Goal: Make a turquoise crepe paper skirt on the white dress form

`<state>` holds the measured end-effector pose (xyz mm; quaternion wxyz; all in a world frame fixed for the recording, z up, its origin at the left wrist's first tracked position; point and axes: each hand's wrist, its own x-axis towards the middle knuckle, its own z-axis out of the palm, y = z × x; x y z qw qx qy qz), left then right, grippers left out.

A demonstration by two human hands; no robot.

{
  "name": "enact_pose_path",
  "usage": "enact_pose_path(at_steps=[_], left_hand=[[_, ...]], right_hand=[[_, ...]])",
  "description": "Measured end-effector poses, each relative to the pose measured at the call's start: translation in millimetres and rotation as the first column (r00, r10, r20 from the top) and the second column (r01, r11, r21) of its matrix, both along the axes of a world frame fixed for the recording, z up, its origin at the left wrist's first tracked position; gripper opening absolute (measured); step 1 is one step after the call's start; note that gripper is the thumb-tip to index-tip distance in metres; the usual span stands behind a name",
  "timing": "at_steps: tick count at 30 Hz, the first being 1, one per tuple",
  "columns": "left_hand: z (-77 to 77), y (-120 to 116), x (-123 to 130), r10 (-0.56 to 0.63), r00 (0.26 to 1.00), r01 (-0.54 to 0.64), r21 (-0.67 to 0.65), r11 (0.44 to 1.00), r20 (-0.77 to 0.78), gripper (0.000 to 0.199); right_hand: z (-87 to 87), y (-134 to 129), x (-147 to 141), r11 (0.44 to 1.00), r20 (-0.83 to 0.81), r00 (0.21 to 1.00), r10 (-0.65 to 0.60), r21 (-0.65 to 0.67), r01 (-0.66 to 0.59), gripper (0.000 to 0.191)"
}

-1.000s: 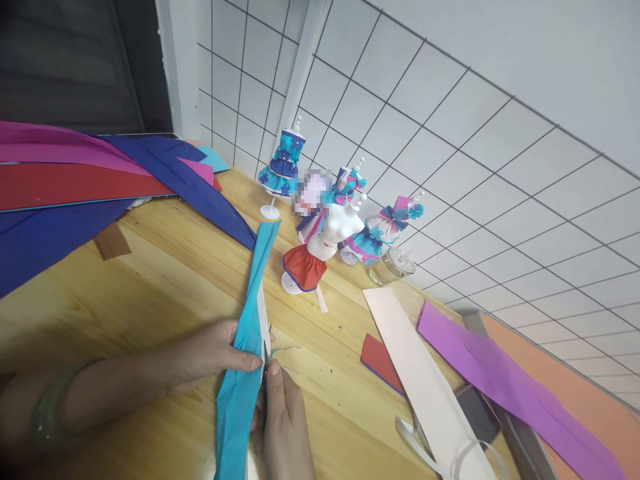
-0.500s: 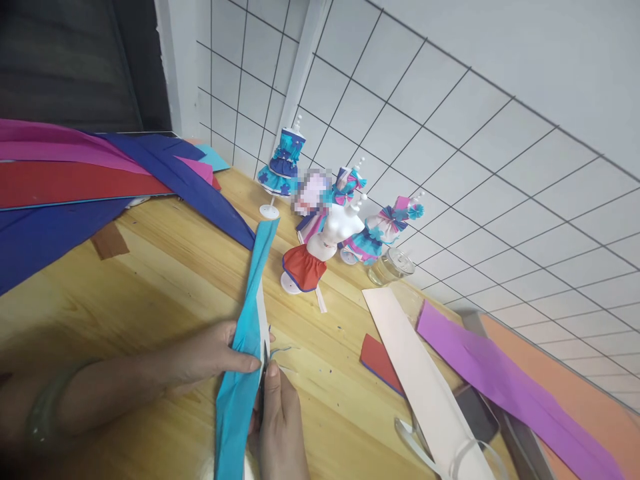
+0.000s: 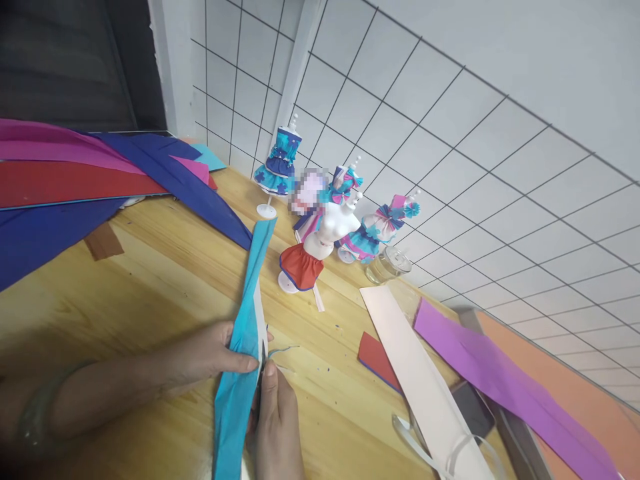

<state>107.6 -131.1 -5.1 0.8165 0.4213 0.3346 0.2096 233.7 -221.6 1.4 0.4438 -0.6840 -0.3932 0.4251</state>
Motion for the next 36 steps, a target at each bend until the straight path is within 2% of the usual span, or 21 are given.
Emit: enact_pose_path(at_steps=[6,14,21,32,36], left_hand=[[0.0,1.7,0.4,-0.005,1.0,0.005,0.004,1.0,0.001,0.022],[-2.4,1.3,-0.4,-0.015,1.0,0.015,0.023,1.0,-0.005,0.019],[0.0,1.2,-1.2,-0.015,1.0,0.016,0.009,1.0,-0.008,0.022],[-0.5,1.9,-0.6,-0.029,1.0,0.029,0.023,0.999,0.002,0.016],[0.7,0.6,-1.4,-0.037,0.999,0.038,-0.017,0.999,0.036,0.015]], right_hand=[[-0.2,1.0,0.0,1.0,0.038,0.999,0.021,-0.008,-0.021,0.058],[7.4,2.5,-3.0,0.997,-0.091,0.993,0.076,-0.018,-0.078,0.049],[11.7,4.0,-2.5,0.993,-0.069,0.99,0.121,0.01,-0.12,0.047],[9.7,5.3,-2.0,0.991,-0.066,0.991,0.115,-0.056,-0.119,0.044],[8.8,4.6,-2.2,0.991,-0.079,0.991,0.112,-0.068,-0.118,0.043]])
